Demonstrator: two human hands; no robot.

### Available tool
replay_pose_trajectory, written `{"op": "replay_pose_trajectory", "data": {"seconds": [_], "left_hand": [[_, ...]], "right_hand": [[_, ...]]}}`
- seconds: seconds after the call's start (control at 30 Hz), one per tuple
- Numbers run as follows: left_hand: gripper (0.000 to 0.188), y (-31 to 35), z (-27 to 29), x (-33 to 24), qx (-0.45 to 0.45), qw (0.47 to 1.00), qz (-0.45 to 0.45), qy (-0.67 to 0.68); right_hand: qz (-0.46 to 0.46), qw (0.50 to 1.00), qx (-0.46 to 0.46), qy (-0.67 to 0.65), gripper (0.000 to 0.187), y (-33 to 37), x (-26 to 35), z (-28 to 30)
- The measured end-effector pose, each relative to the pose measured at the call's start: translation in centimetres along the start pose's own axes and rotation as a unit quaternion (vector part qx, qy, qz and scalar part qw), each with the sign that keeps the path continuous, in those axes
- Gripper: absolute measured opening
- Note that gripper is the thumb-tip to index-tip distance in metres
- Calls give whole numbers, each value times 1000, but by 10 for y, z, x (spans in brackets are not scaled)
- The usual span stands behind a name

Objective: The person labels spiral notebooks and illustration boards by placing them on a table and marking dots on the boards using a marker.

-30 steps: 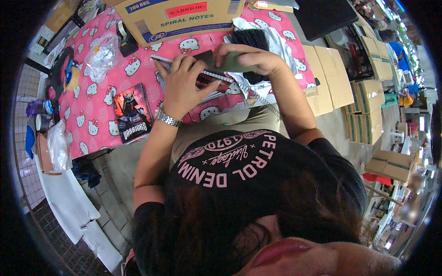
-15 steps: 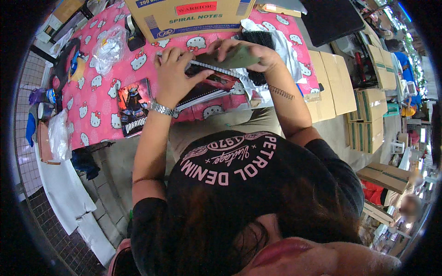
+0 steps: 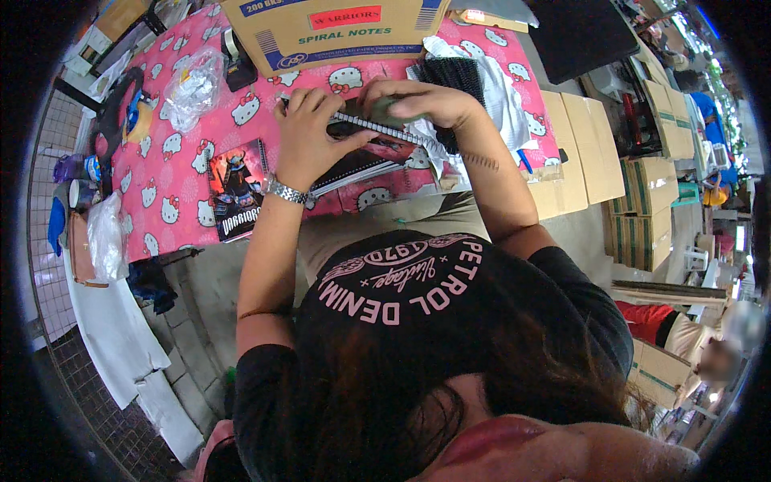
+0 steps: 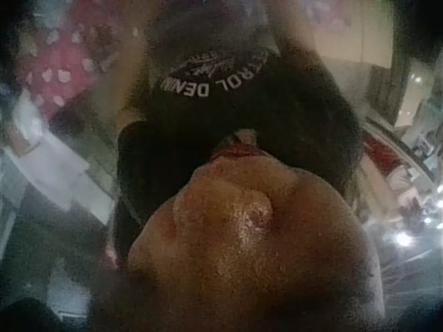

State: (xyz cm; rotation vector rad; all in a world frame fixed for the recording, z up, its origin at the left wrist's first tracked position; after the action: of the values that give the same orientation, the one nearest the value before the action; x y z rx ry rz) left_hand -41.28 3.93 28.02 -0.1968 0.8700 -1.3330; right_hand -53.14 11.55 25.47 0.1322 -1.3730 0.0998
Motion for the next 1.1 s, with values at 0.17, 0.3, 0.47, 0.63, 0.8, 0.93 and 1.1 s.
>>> {"op": "replay_pose_trajectory", "data": {"seconds": [0.17,0.3,0.47,0.63,0.8,0.93,1.1], "left_hand": [[53,-3,-4,-20,26,1000,3,-6],[49,-5,1,-22,17,1000,-3,13],[46,-1,16,-1,8,998,27,51],[44,4,29,20,-7,995,50,88],[38,7,24,32,38,971,141,189],[34,-2,14,22,61,976,111,177],[35,2,13,26,79,980,85,163]], "right_hand": [[203,941,45,-267,57,17,28,-9],[-74,991,-52,103,65,10,-18,9],[-29,992,8,119,68,-6,-7,3],[119,982,37,-144,57,-17,9,-9],[97,988,16,-119,62,-28,8,-11],[8,999,45,-7,61,-28,-13,-8],[109,967,45,-224,46,-24,3,-15]]}}
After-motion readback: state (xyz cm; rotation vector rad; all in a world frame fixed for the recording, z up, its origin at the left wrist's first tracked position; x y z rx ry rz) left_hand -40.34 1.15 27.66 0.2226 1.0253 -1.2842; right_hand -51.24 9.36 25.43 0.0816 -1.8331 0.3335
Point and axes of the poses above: each hand's wrist, its own y-axis away from the middle knuckle, its own z-axis out of the back of the hand, x = y × z, the point moved 8 cm from there along -y, towards the middle knuckle, and after that the axes turned 7 degrees about y, right-handed, at the moved point
